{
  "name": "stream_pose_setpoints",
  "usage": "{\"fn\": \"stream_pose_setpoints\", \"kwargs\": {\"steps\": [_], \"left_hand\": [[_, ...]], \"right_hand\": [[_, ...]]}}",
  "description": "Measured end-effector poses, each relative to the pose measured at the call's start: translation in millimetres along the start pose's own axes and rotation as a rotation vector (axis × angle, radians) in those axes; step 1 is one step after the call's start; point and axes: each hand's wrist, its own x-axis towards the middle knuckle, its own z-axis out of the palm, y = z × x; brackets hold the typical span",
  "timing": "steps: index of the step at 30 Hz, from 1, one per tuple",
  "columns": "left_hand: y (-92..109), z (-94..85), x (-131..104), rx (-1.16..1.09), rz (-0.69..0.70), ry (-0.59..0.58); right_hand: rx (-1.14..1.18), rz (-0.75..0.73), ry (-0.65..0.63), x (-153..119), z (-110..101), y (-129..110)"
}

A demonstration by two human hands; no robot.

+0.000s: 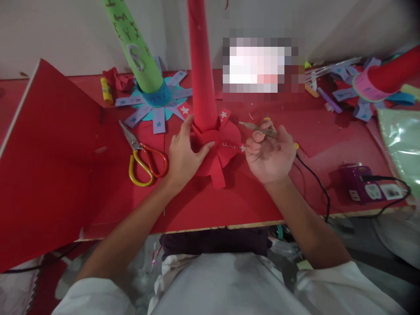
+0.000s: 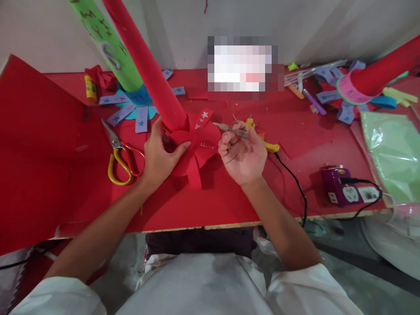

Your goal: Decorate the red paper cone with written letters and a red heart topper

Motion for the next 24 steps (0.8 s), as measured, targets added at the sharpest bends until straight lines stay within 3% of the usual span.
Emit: {"fn": "stream_pose_setpoints", "kwargs": {"steps": [6,11,17,24], "left_hand": [[-10,9.2,3,0.053,0.035,0.031],[-22,21.8,6,0.049,0.036,-0.096],[-25,15.3,4,0.048,0.017,-0.185],[-28,3.8,2,0.020,0.097,-0.039]], "right_hand": [[0.090,0.028,-0.006,-2,13,-6],[0.073,0.016,0.042,-3,29,-8],[-0.031,-0.047,0.092,-9,39,-4],[-0.111,-0.032,0.133,-10,39,-6]]}}
